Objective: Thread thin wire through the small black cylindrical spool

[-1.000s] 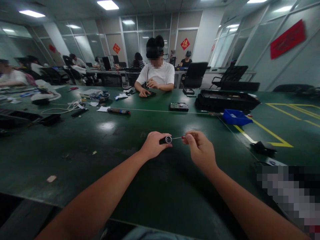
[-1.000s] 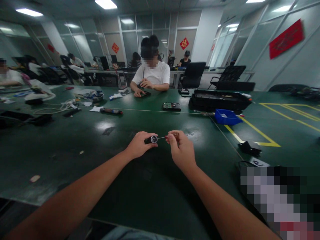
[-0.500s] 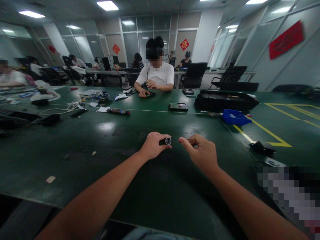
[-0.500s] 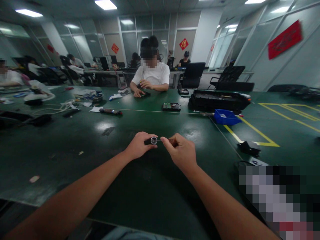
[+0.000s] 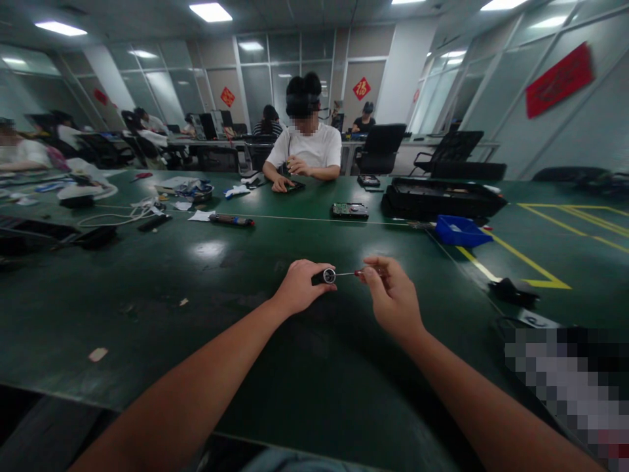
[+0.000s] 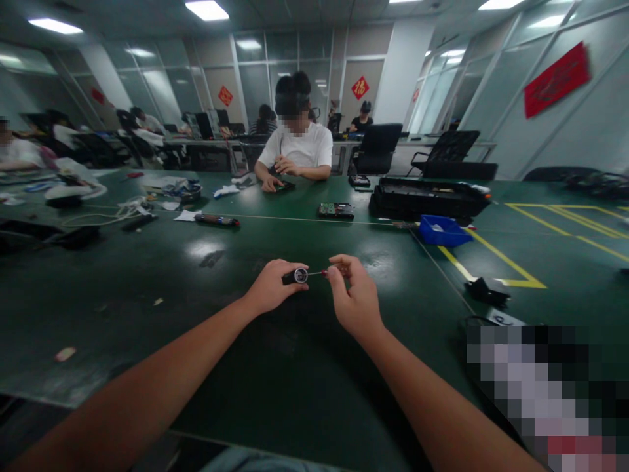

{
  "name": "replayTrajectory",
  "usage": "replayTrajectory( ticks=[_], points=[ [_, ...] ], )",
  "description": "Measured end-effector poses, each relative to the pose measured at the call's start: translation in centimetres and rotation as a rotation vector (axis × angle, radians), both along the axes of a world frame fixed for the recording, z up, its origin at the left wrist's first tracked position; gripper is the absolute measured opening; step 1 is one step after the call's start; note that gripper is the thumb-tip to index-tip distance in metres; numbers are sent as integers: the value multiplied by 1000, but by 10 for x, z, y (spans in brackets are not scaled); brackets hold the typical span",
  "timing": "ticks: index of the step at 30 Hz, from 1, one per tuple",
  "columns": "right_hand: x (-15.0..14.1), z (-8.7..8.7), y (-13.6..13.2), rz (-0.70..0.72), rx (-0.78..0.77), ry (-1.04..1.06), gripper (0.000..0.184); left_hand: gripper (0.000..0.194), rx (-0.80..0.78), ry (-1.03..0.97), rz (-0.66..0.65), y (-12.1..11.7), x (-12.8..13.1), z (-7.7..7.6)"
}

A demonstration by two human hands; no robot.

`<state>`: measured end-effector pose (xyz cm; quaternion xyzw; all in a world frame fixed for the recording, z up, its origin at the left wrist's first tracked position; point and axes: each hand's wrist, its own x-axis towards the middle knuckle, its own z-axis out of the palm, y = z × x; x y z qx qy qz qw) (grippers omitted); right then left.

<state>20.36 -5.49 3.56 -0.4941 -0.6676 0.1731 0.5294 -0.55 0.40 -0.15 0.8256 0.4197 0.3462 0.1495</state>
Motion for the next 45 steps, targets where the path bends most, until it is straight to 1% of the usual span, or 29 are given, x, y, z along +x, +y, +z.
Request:
replayTrajectory(
  ticks=[3, 7, 9, 10, 12, 16, 18, 20, 26, 29, 32, 34, 37, 40, 43, 45],
  points=[
    [-1, -7, 7, 37, -69, 208, 26, 44, 6, -3, -3, 0, 0, 0],
    [2, -13, 19, 30, -201, 503, 31, 41, 48, 7, -79, -1, 0, 3],
    [5, -14, 24, 64, -308, 591, 32, 41, 69, 19, -89, -2, 0, 4],
    [6, -15, 25, 77, -341, 603, 32, 41, 75, 17, -69, -2, 0, 5],
    [7, -15, 27, 67, -331, 582, 32, 41, 57, 29, -45, -1, -1, 5],
    [5, -14, 21, -18, -163, 465, 29, 42, 29, 35, -28, -1, -1, 3],
    [3, -12, 16, -35, -120, 361, 30, 42, 19, 33, -23, -1, -1, 2],
    [1, -11, 13, -49, -96, 267, 29, 43, 9, 31, -17, -1, 0, 1],
    [0, -2, 6, -76, -46, 77, 30, 43, 15, 41, -11, -2, 0, 2],
    [2, 4, 3, -143, -30, -100, 35, 42, 17, 42, -4, -3, 1, 2],
    [3, 7, 1, -229, 21, -221, 46, 43, 13, 45, 13, -3, 1, 1],
    [2, 6, 0, -213, 46, -238, 41, 43, 13, 44, 19, -1, 1, 0],
    [1, 4, -1, -99, 52, -211, 23, 44, 8, 34, 18, 0, 0, -2],
    [0, 4, -3, 6, 46, -204, 22, 43, 1, 32, 16, 1, 0, -2],
    [0, 6, -5, -4, 30, -230, 27, 41, -5, 39, 1, 0, 1, -1],
    [0, 6, -4, -27, 15, -184, 27, 41, -3, 34, -5, -1, 1, 0]
  ],
)
